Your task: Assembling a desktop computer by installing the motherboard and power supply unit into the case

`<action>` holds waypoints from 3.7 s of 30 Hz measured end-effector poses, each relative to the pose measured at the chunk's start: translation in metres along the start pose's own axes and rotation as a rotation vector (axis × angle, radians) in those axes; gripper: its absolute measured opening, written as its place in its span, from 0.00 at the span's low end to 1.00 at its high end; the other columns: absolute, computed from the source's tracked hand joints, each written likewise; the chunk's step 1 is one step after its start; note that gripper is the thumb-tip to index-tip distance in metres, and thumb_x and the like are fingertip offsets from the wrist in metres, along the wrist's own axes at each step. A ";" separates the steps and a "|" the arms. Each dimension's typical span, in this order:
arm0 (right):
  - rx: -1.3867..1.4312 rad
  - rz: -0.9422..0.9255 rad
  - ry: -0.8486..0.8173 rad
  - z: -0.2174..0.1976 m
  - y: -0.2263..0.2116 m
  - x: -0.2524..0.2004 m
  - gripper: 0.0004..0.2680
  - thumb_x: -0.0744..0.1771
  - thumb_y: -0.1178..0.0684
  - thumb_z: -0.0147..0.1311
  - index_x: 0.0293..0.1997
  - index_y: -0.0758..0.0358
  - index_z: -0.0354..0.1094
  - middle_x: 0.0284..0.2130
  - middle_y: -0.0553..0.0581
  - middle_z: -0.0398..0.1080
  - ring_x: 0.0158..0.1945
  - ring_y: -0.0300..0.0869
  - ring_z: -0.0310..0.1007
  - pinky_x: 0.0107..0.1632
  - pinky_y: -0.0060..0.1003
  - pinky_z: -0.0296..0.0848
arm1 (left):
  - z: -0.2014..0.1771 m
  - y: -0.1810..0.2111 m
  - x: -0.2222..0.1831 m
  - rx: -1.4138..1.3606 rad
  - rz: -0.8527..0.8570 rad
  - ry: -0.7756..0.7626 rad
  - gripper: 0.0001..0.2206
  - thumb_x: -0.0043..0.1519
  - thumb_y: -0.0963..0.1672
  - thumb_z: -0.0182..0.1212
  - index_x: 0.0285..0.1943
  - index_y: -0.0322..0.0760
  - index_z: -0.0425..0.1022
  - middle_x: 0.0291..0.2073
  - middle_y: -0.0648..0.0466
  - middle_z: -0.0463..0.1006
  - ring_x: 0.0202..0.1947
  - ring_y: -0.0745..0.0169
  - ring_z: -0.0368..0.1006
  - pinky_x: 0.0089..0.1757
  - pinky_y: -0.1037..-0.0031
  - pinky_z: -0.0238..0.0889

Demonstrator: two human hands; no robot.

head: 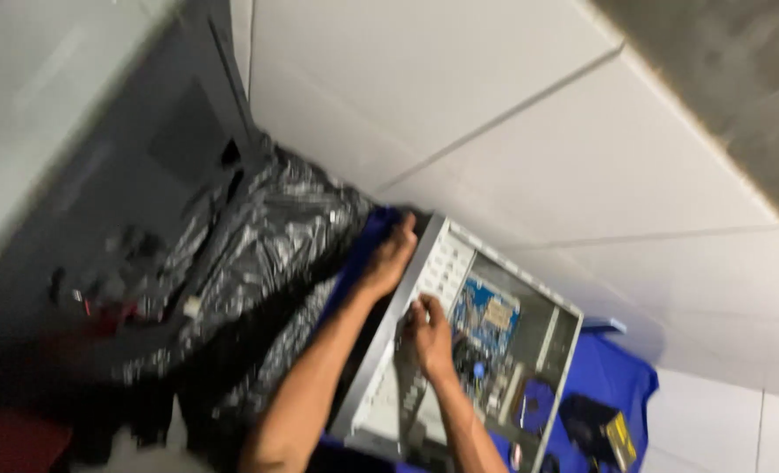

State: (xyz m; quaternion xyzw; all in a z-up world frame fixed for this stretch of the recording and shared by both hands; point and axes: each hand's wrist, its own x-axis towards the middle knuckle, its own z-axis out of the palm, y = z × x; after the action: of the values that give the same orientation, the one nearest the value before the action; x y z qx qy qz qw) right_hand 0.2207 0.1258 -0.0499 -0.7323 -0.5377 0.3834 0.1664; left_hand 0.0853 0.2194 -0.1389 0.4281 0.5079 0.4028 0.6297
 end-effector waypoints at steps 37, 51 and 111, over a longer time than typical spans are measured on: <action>-0.331 -0.222 0.046 -0.088 0.235 0.160 0.03 0.64 0.60 0.52 0.38 0.64 0.71 0.33 0.74 0.75 0.36 0.70 0.73 0.38 0.60 0.69 | 0.170 0.088 -0.270 0.434 -0.078 0.188 0.22 0.61 0.48 0.57 0.67 0.51 0.73 0.52 0.59 0.85 0.45 0.65 0.81 0.48 0.71 0.74; 1.073 0.151 -0.246 -0.166 0.130 0.035 0.14 0.68 0.63 0.51 0.61 0.73 0.67 0.42 0.56 0.75 0.37 0.36 0.79 0.42 0.26 0.82 | 0.251 0.029 -0.126 0.505 0.220 0.388 0.18 0.62 0.45 0.65 0.62 0.42 0.76 0.48 0.42 0.79 0.49 0.33 0.76 0.46 0.49 0.72; -0.666 -0.645 -0.096 -0.087 0.155 0.139 0.04 0.66 0.68 0.57 0.42 0.77 0.71 0.36 0.66 0.73 0.24 0.56 0.75 0.22 0.46 0.80 | 0.172 -0.008 -0.270 0.766 0.384 0.508 0.14 0.65 0.48 0.59 0.58 0.46 0.78 0.53 0.59 0.79 0.47 0.65 0.80 0.45 0.74 0.73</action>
State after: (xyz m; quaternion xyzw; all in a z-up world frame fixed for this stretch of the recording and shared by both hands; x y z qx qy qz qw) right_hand 0.4056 0.2107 -0.1481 -0.5228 -0.8387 0.1523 0.0079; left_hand 0.2121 -0.0597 -0.0470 0.6028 0.6687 0.3874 0.1982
